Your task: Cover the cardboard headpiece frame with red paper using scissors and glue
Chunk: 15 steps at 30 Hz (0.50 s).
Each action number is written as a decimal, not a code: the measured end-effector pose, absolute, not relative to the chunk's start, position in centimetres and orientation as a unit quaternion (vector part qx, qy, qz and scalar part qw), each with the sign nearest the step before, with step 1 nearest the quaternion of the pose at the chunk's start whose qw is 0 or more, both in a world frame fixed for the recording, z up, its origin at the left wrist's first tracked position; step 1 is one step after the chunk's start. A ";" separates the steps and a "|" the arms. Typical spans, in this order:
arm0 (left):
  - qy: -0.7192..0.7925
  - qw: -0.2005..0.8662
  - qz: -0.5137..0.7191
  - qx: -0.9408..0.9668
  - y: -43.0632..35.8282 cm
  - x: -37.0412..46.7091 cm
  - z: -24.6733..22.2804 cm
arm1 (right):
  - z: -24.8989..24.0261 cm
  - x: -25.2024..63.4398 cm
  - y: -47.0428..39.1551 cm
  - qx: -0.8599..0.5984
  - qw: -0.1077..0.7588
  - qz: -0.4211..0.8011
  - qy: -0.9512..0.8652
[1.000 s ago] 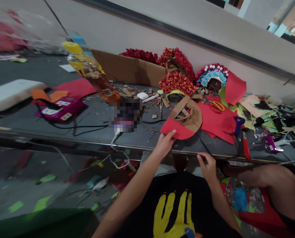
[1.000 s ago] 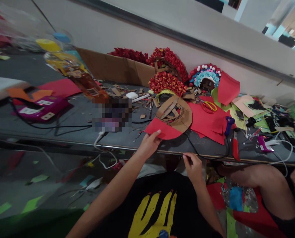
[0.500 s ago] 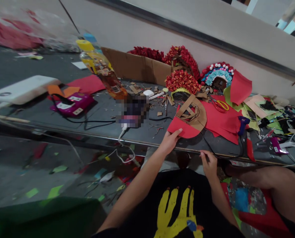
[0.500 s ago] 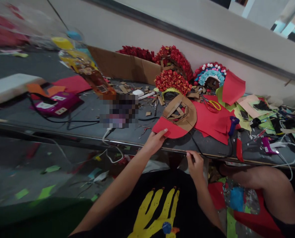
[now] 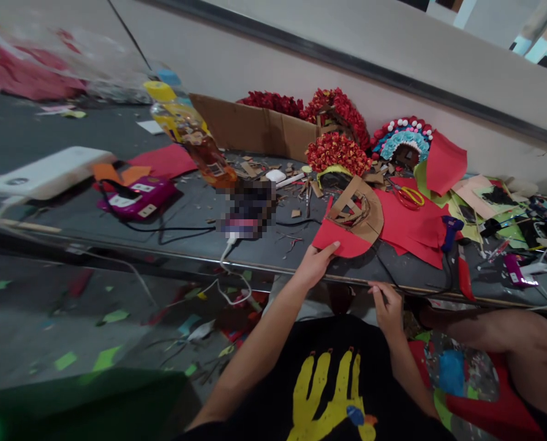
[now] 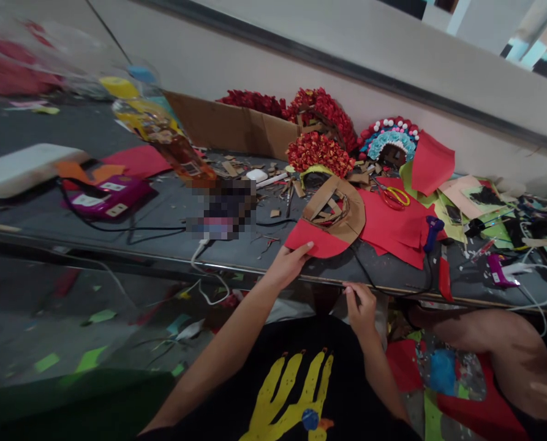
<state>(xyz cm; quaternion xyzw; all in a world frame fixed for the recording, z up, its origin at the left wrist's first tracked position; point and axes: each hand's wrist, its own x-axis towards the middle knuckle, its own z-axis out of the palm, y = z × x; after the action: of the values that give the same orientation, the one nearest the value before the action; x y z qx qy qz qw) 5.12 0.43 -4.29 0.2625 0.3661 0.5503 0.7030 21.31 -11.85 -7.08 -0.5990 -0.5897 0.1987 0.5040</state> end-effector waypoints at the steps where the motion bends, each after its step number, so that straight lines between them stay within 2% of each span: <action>1: 0.365 0.703 0.550 0.264 0.4 5.1 -4.3 | -7.0 21.3 -11.8 -0.602 0.504 0.210 -0.583; 8: 0.364 0.699 0.557 0.262 0.6 5.1 -4.7 | -6.3 21.2 -11.3 -0.598 0.510 0.237 -0.571; 12: 0.370 0.699 0.557 0.254 0.6 5.1 -4.7 | -4.3 22.8 -8.3 -0.596 0.490 0.192 -0.607; 15: 0.369 0.701 0.552 0.262 0.6 5.1 -4.7 | -2.2 25.6 -3.0 -0.630 0.438 0.129 -0.628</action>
<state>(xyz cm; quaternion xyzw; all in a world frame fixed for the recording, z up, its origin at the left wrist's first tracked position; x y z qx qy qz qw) 5.06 0.57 -4.74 0.2615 0.3691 0.5519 0.7006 25.59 -2.98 -2.25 -0.6301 -0.6281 0.1289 0.4380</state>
